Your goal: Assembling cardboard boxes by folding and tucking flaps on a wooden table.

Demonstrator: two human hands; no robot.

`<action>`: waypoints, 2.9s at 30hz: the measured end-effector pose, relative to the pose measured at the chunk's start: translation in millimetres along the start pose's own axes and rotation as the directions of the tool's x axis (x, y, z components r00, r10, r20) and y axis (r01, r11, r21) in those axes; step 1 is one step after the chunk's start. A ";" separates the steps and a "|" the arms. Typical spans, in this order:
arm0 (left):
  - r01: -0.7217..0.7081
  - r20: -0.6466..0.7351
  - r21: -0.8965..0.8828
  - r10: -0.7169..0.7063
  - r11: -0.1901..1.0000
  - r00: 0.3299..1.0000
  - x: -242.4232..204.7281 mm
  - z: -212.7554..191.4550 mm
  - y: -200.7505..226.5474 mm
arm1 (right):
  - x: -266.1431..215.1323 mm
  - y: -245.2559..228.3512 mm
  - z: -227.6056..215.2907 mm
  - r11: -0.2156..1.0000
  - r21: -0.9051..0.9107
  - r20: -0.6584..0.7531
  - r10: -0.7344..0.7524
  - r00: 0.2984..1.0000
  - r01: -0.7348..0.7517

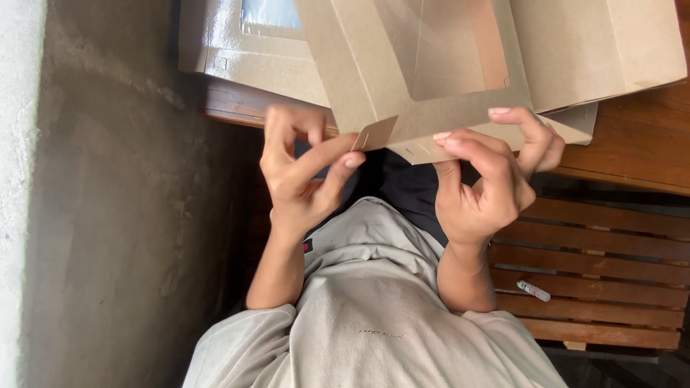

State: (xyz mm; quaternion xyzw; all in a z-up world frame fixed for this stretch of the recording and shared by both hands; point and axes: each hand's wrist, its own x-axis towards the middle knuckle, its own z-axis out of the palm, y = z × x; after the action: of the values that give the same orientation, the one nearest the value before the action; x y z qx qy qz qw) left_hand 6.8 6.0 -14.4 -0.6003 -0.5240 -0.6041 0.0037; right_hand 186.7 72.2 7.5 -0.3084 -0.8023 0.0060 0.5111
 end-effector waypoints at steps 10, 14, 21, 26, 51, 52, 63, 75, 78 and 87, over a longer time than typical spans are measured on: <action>-0.347 0.285 -0.070 0.352 0.935 0.892 54.3 -9.5 1.5 | -23.0 -13.1 -8.6 1.000 -0.009 -0.197 -0.025 0.980 0.023; -0.418 0.494 -0.093 0.406 0.904 0.769 74.7 -12.3 5.3 | -32.4 -15.2 -15.4 0.701 0.439 0.238 0.512 0.825 -0.562; -0.517 0.589 -0.124 0.483 0.847 0.648 76.2 0.1 -1.1 | -43.6 -4.6 -1.8 0.318 0.597 0.407 0.672 0.619 -0.737; -0.537 0.591 -0.070 0.469 0.841 0.657 69.9 2.0 -6.2 | -59.0 4.7 4.8 -0.103 0.676 0.494 0.798 0.345 -0.729; -0.475 0.639 -0.080 0.411 0.876 0.650 54.9 15.5 -16.8 | -50.6 -9.6 23.8 -0.171 0.732 0.478 0.818 0.319 -0.660; -0.498 0.635 -0.076 0.428 0.864 0.644 55.4 15.3 -16.1 | -50.6 -8.7 22.2 -0.166 0.716 0.493 0.808 0.324 -0.678; -0.464 0.653 -0.076 0.396 0.883 0.645 51.2 15.4 -13.8 | -67.3 4.0 23.9 -0.011 0.657 0.504 0.750 0.429 -0.754; -0.427 0.488 -0.026 0.385 0.904 0.784 46.4 18.8 -7.1 | -62.4 21.7 48.4 0.167 0.717 0.351 0.751 0.559 -0.676; -0.398 0.504 0.130 0.285 0.908 0.815 38.3 22.0 -6.3 | -55.2 18.7 41.9 0.260 0.660 0.362 0.712 0.601 -0.705; -0.487 0.481 0.166 0.360 0.858 0.799 22.8 32.7 -2.8 | -35.8 14.5 27.6 0.049 0.715 0.448 0.733 0.511 -0.698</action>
State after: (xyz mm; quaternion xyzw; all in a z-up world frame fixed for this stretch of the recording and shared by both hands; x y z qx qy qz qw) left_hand 22.2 42.4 -8.4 -0.8152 -0.4424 -0.3578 0.1085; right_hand 181.3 74.5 -39.6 -0.3741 -0.4162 0.6369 0.5303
